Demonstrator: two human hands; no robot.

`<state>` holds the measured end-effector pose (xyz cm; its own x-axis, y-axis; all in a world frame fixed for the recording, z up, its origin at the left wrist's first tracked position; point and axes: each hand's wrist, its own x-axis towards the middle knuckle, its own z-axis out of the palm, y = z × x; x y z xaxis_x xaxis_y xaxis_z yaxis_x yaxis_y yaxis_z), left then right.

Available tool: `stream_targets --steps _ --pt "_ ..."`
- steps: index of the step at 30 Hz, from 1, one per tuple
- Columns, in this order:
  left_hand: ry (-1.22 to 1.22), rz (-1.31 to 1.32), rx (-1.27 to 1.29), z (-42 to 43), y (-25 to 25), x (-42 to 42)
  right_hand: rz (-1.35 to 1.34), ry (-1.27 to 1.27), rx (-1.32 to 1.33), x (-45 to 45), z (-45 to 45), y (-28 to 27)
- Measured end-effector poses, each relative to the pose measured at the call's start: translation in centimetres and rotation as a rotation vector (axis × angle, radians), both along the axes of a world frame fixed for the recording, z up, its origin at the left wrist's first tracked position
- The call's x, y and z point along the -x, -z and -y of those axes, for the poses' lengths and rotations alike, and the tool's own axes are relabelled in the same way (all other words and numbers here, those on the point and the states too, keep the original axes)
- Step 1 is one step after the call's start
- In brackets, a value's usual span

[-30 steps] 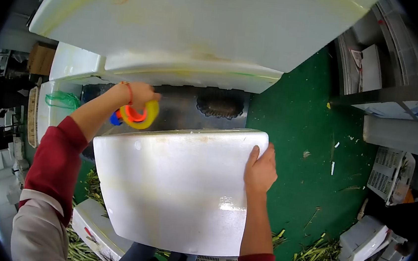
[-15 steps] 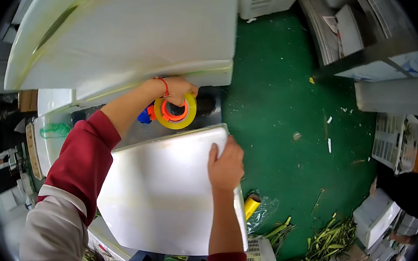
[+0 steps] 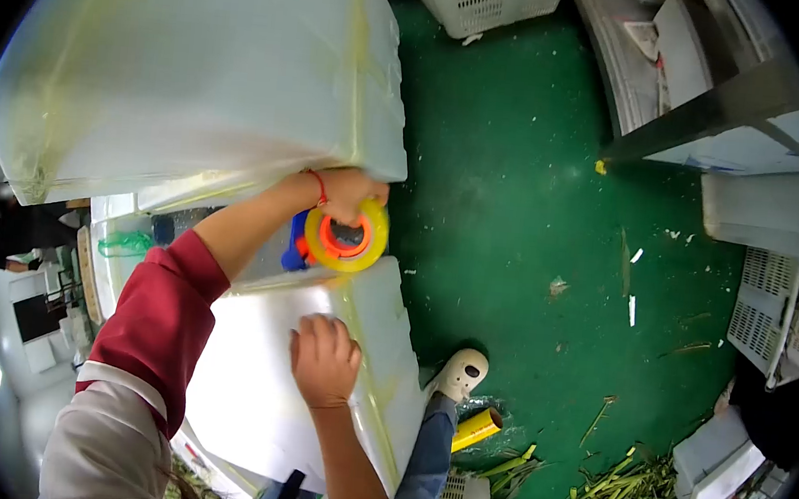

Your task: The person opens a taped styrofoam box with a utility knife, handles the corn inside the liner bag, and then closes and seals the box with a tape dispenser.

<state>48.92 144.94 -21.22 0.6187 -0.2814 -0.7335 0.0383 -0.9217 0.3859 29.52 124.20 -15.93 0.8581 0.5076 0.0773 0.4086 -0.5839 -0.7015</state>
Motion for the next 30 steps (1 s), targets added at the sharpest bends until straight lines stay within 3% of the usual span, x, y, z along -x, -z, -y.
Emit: stream_targets --steps 5,8,11,15,19,21,23,24,25,26,27,29,30 --pt "-0.141 -0.046 0.165 5.8 -1.0 -5.8 -0.034 -0.088 -0.146 -1.0 0.9 -0.5" --pt "-0.042 -0.228 0.046 7.9 -1.2 -8.1 -0.074 -0.103 -0.202 -1.3 1.8 -0.8" --pt "-0.116 -0.261 0.186 9.5 0.4 -6.2 -0.118 -0.090 -0.266 -1.9 1.7 -0.7" --pt "0.048 -0.334 0.166 13.2 0.2 -6.0 -0.183 -0.084 -0.352 -2.0 2.3 -0.5" --pt "0.074 -0.274 0.155 15.2 -2.3 -8.2 -0.436 -0.217 -0.556 -2.0 6.2 2.1" --pt "0.080 -0.229 0.155 15.3 -3.3 -8.6 -0.554 -0.129 -0.477 -2.6 12.2 5.1" --pt "0.082 -0.155 0.194 14.1 -3.5 -8.2 -0.551 -0.103 -0.195 -5.2 20.0 7.5" --pt "0.056 -0.112 0.209 13.8 -4.8 -8.3 -0.629 -0.217 0.052 -7.1 24.1 8.2" --pt "0.049 -0.092 0.201 13.7 -5.3 -8.4 -0.396 -0.005 -0.033 -7.0 27.9 9.5" --pt "0.043 -0.070 0.188 13.4 -5.8 -8.6 -0.700 0.085 0.195 -7.1 32.4 11.4" --pt "0.034 -0.051 0.175 13.1 -6.1 -8.3 -0.410 0.114 0.112 -8.9 34.2 11.2" --pt "0.007 -0.092 0.375 14.2 -3.4 -6.6 -0.263 0.132 0.182 -12.2 37.6 13.0" --pt "0.037 -0.153 0.312 16.5 -3.0 -5.6 -0.302 0.192 0.139 -14.2 37.4 13.1"
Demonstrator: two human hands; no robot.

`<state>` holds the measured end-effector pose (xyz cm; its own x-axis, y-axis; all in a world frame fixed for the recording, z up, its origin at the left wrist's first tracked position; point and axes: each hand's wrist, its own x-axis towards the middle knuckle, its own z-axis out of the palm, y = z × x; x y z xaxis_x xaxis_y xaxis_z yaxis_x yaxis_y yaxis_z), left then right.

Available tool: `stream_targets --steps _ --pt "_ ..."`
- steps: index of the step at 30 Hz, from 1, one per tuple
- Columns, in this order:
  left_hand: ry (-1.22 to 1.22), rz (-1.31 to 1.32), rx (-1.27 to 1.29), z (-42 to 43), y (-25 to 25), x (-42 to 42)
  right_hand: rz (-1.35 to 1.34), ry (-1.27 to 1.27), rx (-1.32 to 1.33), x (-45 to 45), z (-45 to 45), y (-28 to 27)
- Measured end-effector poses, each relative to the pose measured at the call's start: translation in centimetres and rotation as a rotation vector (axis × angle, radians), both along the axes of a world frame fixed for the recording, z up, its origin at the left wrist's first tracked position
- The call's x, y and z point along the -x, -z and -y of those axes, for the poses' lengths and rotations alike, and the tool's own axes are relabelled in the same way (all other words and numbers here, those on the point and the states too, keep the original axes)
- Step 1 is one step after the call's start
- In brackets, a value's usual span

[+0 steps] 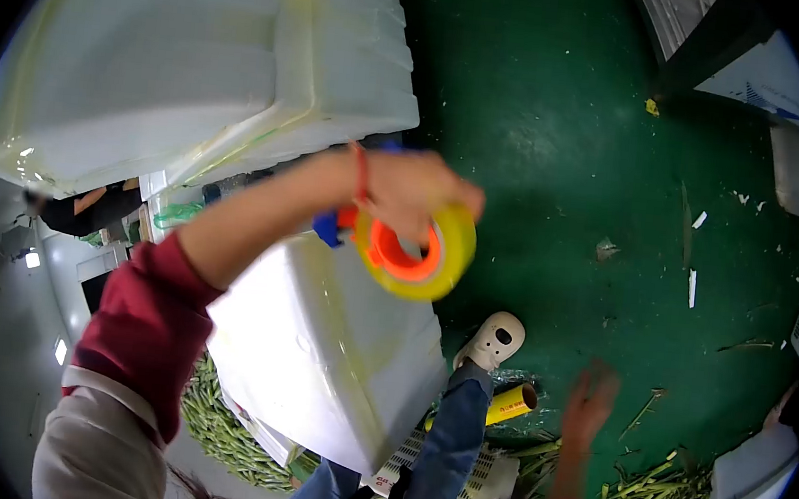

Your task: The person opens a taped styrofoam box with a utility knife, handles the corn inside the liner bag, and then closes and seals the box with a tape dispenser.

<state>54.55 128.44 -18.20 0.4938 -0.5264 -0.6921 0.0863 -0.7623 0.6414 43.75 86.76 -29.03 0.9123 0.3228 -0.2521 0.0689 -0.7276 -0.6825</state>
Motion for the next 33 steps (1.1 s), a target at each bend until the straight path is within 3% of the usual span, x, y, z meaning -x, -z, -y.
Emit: stream_targets --steps 3,5,7,10,12,15,16,19,21,23,25,28,29,31,32,33 --pt "0.376 -0.128 -0.035 6.4 1.9 4.2 -0.292 0.193 -0.263 -6.8 -3.5 0.7" --pt "0.450 -0.190 -0.123 8.9 2.2 8.7 -0.436 0.063 -0.416 -10.5 -9.9 -1.0" --pt "0.584 -0.110 -0.150 10.0 2.2 12.0 -0.739 -0.249 -0.526 -11.3 -16.5 -3.8" --pt "0.404 0.007 -0.246 11.3 2.8 14.3 -0.995 -0.710 -0.566 -6.7 -23.2 -4.8" --pt "0.551 0.225 -0.199 12.0 3.3 15.6 -1.079 -0.826 -0.484 -5.2 -24.5 -5.3" --pt "0.067 -0.015 -0.262 14.6 6.4 19.8 -1.194 -0.868 -0.380 -5.2 -24.6 -6.1" --pt "0.813 0.193 -0.262 14.8 4.8 19.0 -1.167 -0.923 -0.361 -4.7 -24.4 -6.0" --pt "1.092 0.422 -0.340 13.5 -0.7 16.9 -1.114 -0.944 -0.443 -3.1 -24.1 -4.8" --pt "0.658 0.633 -0.416 13.7 -1.0 20.2 -1.097 -0.913 -0.489 -2.0 -24.2 -4.9" --pt "0.329 0.730 -0.325 13.8 -3.7 21.8 -1.085 -0.848 -0.563 -1.1 -23.7 -4.9" --pt "0.260 0.732 0.108 12.8 -7.5 23.5 -1.139 -0.776 -0.561 -0.9 -23.5 -5.0" --pt "-0.207 0.348 0.188 10.2 -10.7 27.7 -1.257 -0.646 -0.588 -0.5 -22.6 -5.2" --pt "-0.173 0.548 -0.030 8.1 -10.0 30.0 -1.249 -0.619 -0.585 -0.2 -22.4 -5.3" --pt "-0.660 0.573 -0.354 6.4 -7.6 33.6 -1.263 -0.588 -0.533 0.6 -22.4 -6.2" --pt "-0.732 0.612 -0.512 6.0 -5.9 34.8 -1.238 -0.571 -0.528 1.2 -22.4 -6.1" --pt "-0.562 0.727 -0.589 5.2 -4.0 36.8 -1.213 -0.552 -0.520 1.8 -22.2 -6.0"
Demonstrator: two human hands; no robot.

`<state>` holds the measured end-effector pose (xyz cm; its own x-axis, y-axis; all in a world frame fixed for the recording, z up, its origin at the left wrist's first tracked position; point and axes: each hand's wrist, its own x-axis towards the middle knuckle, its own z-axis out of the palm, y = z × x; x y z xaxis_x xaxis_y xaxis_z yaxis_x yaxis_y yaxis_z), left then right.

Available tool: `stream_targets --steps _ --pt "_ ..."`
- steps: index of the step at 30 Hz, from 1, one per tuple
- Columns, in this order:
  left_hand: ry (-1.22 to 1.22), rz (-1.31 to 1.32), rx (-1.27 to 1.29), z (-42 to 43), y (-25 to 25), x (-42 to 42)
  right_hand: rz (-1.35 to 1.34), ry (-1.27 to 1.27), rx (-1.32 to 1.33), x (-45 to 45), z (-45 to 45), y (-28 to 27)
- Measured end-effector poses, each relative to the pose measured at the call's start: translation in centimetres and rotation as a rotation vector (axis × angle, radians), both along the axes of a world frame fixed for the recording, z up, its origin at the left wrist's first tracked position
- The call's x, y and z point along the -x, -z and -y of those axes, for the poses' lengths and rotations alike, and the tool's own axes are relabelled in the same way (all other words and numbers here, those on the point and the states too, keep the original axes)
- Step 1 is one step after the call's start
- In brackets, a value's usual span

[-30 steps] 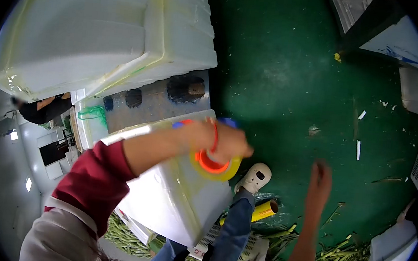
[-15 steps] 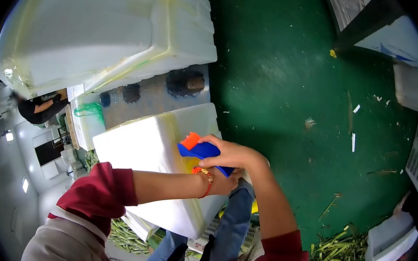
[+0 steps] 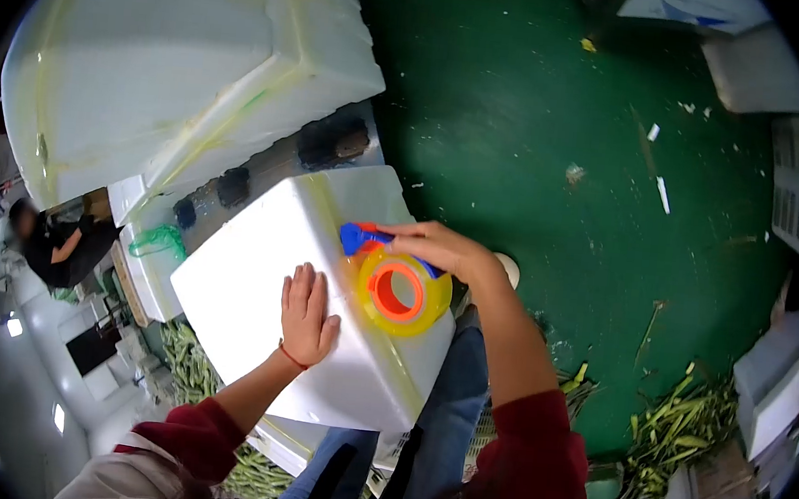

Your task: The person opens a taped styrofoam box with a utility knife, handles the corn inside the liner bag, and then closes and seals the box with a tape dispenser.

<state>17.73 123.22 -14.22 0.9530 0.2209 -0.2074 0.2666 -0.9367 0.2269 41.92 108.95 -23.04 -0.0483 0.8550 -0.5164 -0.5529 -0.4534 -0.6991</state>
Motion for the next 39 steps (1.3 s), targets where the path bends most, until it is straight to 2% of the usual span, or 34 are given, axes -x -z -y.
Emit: stream_targets --steps 2,4,5,8,12,15,18,21,22,24,25,26,28,30,33,34,36,39 --pt "0.035 0.062 -0.044 0.1 0.6 0.2 -0.144 0.125 0.059 1.1 0.7 0.4" --pt "0.043 0.082 -0.025 0.0 0.6 0.1 -0.211 0.085 0.171 1.5 1.8 -2.0" --pt "0.054 0.105 -0.037 -0.1 0.8 0.3 -0.182 0.124 0.158 2.3 2.9 -3.4" --pt "0.045 0.085 -0.057 0.4 0.2 0.0 -0.192 0.230 0.187 6.6 8.0 -3.0" --pt "0.092 0.154 -0.082 0.5 1.0 0.6 -0.033 0.301 0.203 12.7 17.5 -4.7" --pt "0.106 0.185 -0.084 0.5 1.3 0.8 -0.182 0.346 0.347 17.5 23.2 -6.6" --pt "0.129 0.190 -0.144 0.7 1.4 1.0 -0.206 0.343 0.253 23.0 27.3 -4.7" --pt "0.171 0.205 -0.143 0.9 1.6 1.2 -0.133 0.301 0.179 28.3 27.4 -4.8" --pt "0.243 0.227 -0.112 1.3 1.4 1.0 -0.087 0.280 0.165 29.4 27.3 -4.9" --pt "0.536 0.188 0.076 3.2 0.4 0.8 -0.011 0.320 0.091 31.6 27.0 -2.7" --pt "0.720 0.124 0.091 6.0 -1.0 0.5 -0.005 0.322 0.067 31.6 26.6 -2.2" --pt "0.945 0.055 0.225 8.6 -2.2 0.0 -0.001 0.324 0.044 31.6 26.2 -2.0" --pt "1.243 -0.277 0.231 13.3 -2.7 1.0 0.072 0.208 0.095 29.8 26.2 -3.6" --pt "1.363 -0.342 0.260 15.3 -1.0 2.9 0.313 0.090 0.133 28.4 25.8 -4.2" --pt "1.415 -0.433 0.194 16.6 -0.7 2.7 0.532 -0.174 0.271 24.2 24.3 -9.2" --pt "1.414 -0.445 0.163 16.8 -0.9 2.9 0.579 -0.252 0.310 23.9 23.1 -8.6" --pt "1.437 -0.470 0.087 17.0 -0.7 2.6 0.623 -0.263 0.299 23.4 22.6 -8.4" --pt "1.455 -0.588 -0.019 17.1 0.2 3.2 0.540 -0.310 0.249 23.1 22.6 -8.3"
